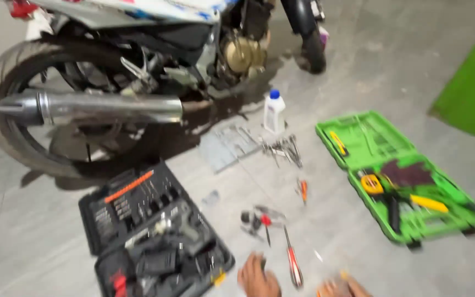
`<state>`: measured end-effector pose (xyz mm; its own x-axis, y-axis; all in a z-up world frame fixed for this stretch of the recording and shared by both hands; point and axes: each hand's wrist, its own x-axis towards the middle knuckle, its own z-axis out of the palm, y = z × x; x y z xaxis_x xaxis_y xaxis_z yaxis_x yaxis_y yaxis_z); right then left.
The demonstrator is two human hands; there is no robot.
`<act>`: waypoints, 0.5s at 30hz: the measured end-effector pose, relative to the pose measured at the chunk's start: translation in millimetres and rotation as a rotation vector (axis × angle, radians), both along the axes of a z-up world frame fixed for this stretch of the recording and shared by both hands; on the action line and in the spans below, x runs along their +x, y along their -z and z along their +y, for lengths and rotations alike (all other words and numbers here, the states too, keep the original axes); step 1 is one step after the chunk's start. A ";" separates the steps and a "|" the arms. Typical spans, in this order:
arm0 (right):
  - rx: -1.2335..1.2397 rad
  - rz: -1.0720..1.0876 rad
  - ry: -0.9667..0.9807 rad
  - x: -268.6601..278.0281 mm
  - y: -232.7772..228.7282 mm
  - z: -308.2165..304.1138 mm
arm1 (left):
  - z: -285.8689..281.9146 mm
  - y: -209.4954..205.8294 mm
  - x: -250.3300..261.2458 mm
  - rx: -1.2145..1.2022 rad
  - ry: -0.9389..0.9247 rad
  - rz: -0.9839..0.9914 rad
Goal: Organizing a tool kit and then inserting small pins into an orange circular component
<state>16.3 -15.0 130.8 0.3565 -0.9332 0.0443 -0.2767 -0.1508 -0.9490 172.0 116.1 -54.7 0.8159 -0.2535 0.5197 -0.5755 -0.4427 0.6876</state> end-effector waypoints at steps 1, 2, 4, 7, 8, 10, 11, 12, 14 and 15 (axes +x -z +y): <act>0.218 -0.012 0.018 -5.5 -2.4 -3.0 | -8.0 -54.4 -2.6 0.007 0.019 0.008; 0.229 -0.012 0.026 -11.3 0.2 -9.9 | -5.0 -99.7 -19.4 0.018 0.027 0.009; 0.155 0.011 -0.363 -25.4 9.3 -30.4 | -8.8 -184.6 -53.7 0.106 0.535 0.154; 0.046 0.042 -0.463 -30.4 16.9 -28.5 | -6.6 -206.0 -101.7 0.201 0.634 0.278; 0.055 0.044 -0.462 -37.3 18.8 -21.4 | -3.1 -195.7 -109.1 0.208 0.633 0.284; -0.024 0.090 -0.586 -43.2 20.7 -17.1 | -3.5 -174.4 -119.2 0.078 0.567 0.270; -0.023 0.097 -0.600 -48.1 22.3 -14.9 | -2.0 -171.2 -123.1 0.074 0.553 0.276; -0.097 0.112 -0.615 -52.2 23.9 -12.7 | -0.3 -167.8 -126.2 0.085 0.525 0.313; -0.171 0.125 -0.652 -52.0 24.9 -12.1 | 1.0 -160.8 -125.2 0.092 0.474 0.353; -0.165 0.101 -0.648 -53.4 25.2 -12.7 | 0.7 -156.1 -125.1 0.081 0.498 0.318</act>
